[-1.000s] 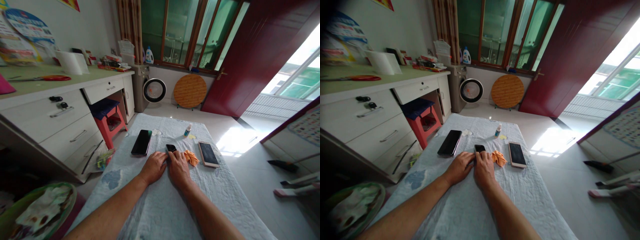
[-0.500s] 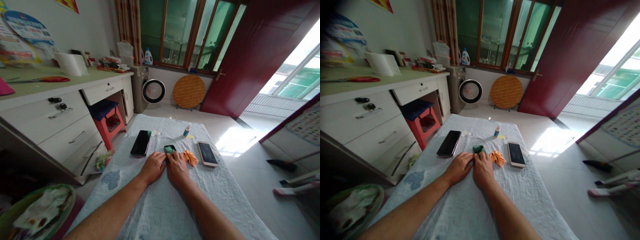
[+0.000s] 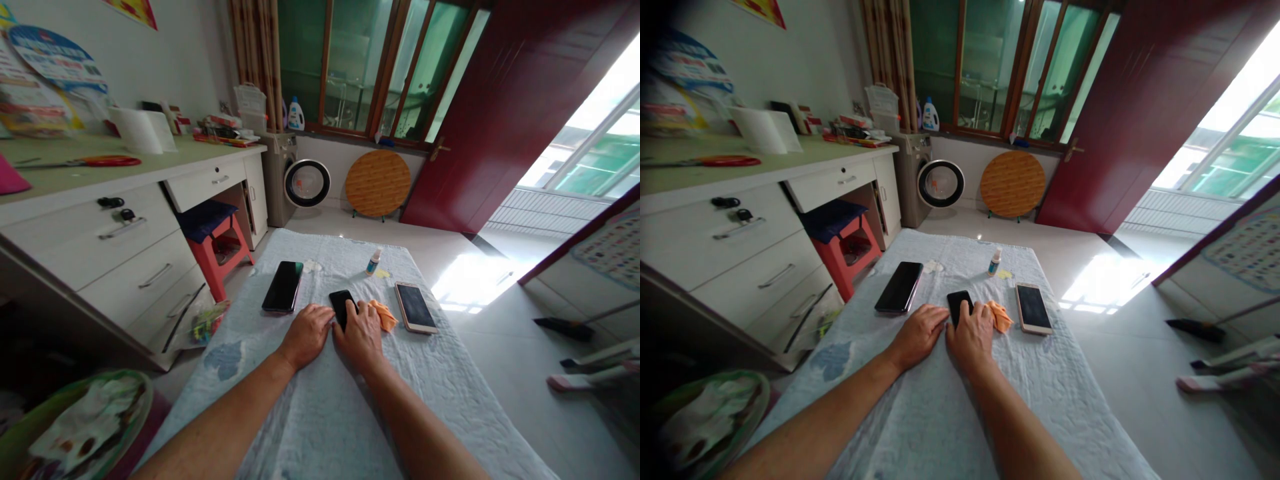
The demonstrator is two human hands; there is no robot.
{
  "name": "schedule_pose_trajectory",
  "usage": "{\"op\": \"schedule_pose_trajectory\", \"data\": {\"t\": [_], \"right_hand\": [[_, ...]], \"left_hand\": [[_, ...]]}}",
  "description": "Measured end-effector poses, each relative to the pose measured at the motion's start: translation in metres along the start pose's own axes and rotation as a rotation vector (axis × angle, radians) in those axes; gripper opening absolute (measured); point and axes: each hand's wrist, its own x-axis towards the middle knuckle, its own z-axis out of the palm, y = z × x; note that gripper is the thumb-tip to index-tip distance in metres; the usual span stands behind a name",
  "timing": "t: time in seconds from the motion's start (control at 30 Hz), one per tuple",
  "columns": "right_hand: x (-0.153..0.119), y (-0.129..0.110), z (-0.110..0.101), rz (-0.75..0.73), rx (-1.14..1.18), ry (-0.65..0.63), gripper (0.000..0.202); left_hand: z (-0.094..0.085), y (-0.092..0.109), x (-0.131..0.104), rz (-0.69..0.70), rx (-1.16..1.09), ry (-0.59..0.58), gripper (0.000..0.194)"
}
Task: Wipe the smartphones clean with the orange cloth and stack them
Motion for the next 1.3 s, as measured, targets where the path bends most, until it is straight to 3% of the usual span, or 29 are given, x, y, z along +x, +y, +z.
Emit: {"op": "schedule_pose_trajectory", "data": {"t": [0.27, 0.6, 0.73, 0.93, 1.1, 1.3], "right_hand": [[0.007, 0.005, 0.001, 0.028, 0.021, -0.031, 0.044], [0.007, 0.010, -0.007, -0.038, 0.086, 0.088, 0.053], [0.017, 0.037, -0.019, -0.007, 0.114, 0.194, 0.055], [0.036, 0.102, -0.025, 0.166, 0.090, 0.312, 0.052], [0.042, 0.141, -0.027, 0.375, 0.029, 0.264, 0.056], [0.042, 0.158, -0.023, 0.486, -0.012, 0.172, 0.057]], "left_hand": [[-0.004, 0.003, 0.000, -0.005, -0.015, -0.012, 0.022], [-0.003, 0.001, -0.001, -0.015, -0.021, -0.017, 0.022], [-0.003, 0.001, -0.001, -0.008, 0.026, -0.048, 0.022], [-0.001, -0.003, -0.001, 0.018, 0.013, -0.041, 0.020], [0.001, -0.004, -0.002, 0.017, -0.003, -0.023, 0.021], [0.002, -0.006, -0.003, 0.018, -0.013, -0.019, 0.021]]}}
